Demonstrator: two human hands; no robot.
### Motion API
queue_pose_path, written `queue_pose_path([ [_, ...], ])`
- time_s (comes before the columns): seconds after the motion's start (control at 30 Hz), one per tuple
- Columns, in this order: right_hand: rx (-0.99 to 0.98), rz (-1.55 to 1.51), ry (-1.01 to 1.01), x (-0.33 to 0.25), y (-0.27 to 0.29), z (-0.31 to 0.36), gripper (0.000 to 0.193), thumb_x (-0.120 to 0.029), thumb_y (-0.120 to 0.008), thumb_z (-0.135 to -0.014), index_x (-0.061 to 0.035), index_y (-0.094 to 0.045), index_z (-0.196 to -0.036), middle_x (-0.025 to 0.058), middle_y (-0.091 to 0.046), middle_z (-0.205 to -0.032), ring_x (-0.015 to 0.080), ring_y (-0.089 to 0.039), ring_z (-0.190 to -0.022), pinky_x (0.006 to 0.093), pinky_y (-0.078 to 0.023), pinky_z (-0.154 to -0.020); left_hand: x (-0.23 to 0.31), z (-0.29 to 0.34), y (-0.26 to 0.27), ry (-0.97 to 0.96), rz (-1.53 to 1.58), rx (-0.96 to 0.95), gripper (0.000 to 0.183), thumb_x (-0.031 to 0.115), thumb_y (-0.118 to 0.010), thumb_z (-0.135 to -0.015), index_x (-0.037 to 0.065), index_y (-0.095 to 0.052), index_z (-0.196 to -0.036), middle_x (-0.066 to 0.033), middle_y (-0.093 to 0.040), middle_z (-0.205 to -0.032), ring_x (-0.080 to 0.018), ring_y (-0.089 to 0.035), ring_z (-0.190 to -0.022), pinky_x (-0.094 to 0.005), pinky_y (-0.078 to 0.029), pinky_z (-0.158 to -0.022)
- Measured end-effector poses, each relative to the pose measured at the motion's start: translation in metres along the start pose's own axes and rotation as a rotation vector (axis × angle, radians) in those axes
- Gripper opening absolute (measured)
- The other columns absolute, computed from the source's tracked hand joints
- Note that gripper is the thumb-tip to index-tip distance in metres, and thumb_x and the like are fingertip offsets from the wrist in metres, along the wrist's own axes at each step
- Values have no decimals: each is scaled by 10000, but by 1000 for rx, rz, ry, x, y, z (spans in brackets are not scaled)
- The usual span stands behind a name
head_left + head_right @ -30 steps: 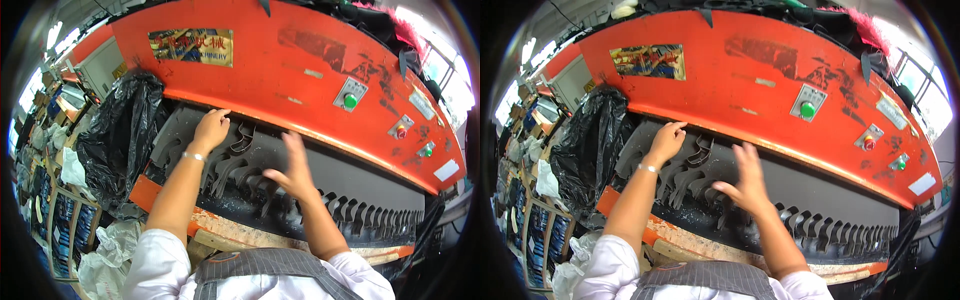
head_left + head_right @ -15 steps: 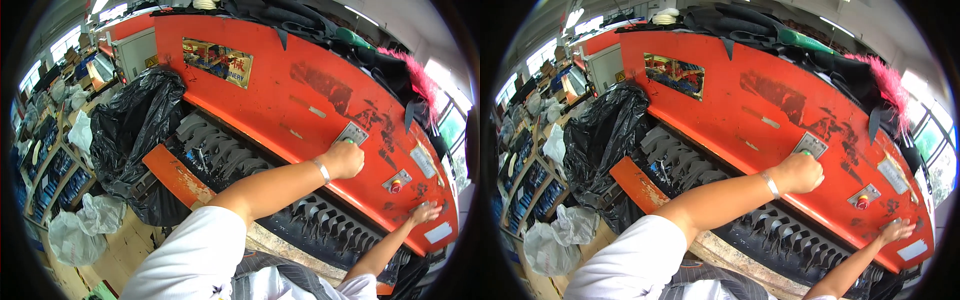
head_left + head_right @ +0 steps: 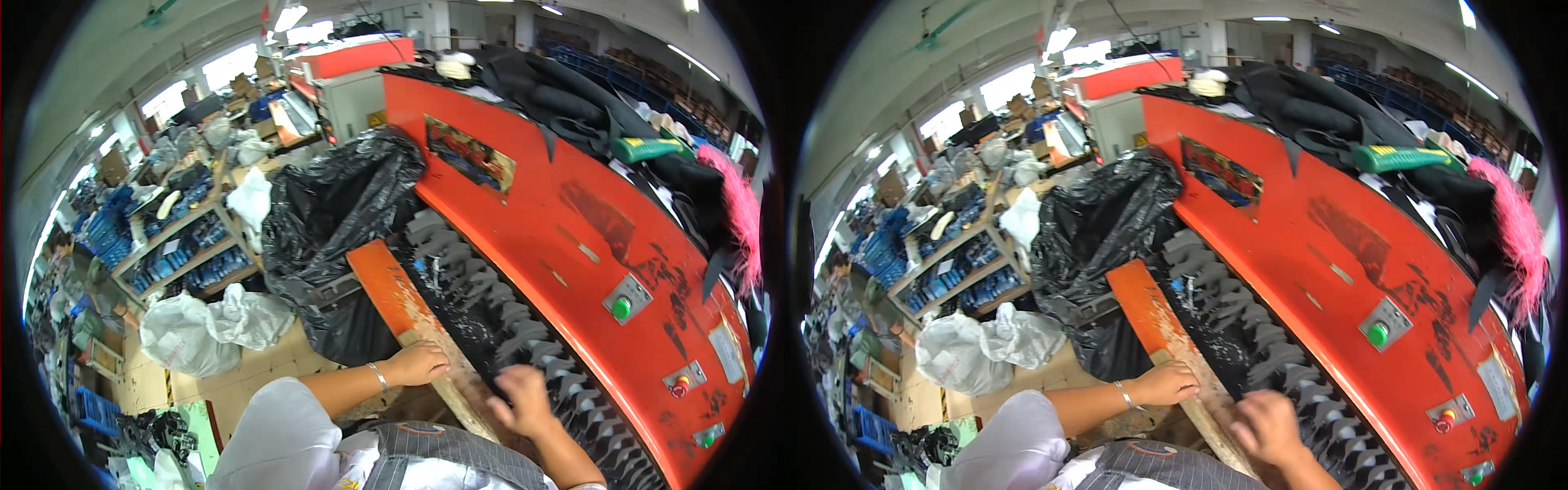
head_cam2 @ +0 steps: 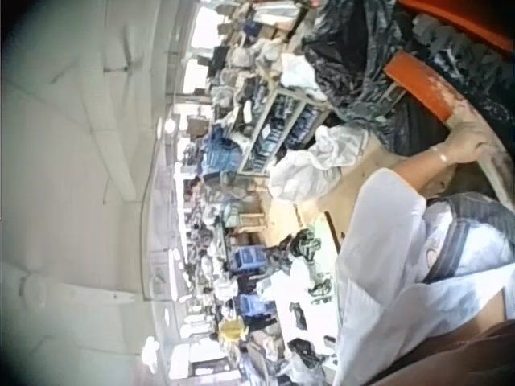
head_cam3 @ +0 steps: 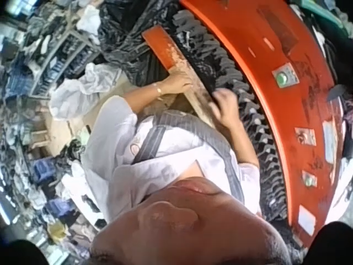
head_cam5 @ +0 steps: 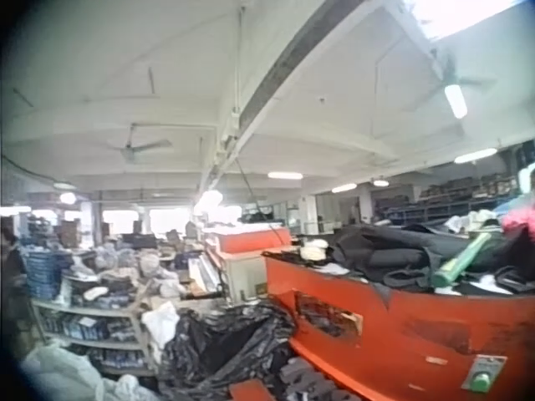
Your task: Operating a hydraulic machine to die-cut shapes from material sheets.
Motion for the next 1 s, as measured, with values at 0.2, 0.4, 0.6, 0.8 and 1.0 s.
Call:
queue_pose_path([
  [0.2, -386, -104, 17, -58, -93, -17, 562, -294, -725, -766, -61, -539, -1242, 144, -538, -1206, 326, -521, -1104, 420, -437, -916, 23, 22, 20, -28, -179, 306, 214, 273, -563, -884, 90, -660, -828, -50, -619, -845, -256, -553, -921, -381, -390, -893],
  [0.4, -313, -1, -339, -63, -99, 11, 725, -249, -821, -633, -29, -494, -1242, 213, -520, -1086, 399, -519, -985, 461, -442, -857, 31, 65, 23, -127, -141, 467, 169, 269, -601, -782, 113, -653, -743, -57, -619, -815, -264, -566, -891, -418, -402, -876],
  [0.6, -232, 367, -575, -14, -101, 164, 542, -427, -741, -759, -42, -625, -1122, 222, -615, -1022, 402, -563, -978, 486, -457, -824, 45, 69, 0, -276, 21, 601, 211, 269, -598, -768, 99, -646, -652, -47, -596, -709, -244, -553, -858, -397, -373, -895],
  [0.8, -442, 660, -996, -51, -101, 174, 674, -519, -732, -726, -64, -578, -1198, 223, -590, -1113, 419, -570, -1000, 522, -462, -846, 23, 98, 8, -214, -38, 522, 251, 293, -585, -777, 78, -689, -700, -68, -643, -766, -240, -575, -885, -398, -371, -893],
  [1.0, -412, 743, -1042, -74, -145, 149, 378, -369, -638, -883, -21, -650, -1030, 205, -623, -903, 377, -566, -921, 440, -470, -797, -22, 123, 4, -42, -126, 352, 227, 248, -563, -764, 92, -718, -706, -69, -665, -797, -244, -574, -917, -410, -367, -903],
])
Point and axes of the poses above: each hand's wrist, its own z-axis away from the middle knuckle, its own y-axis out of the back of the hand, x = y × z, the point moved 9 cm from there along -z, towards the middle knuckle
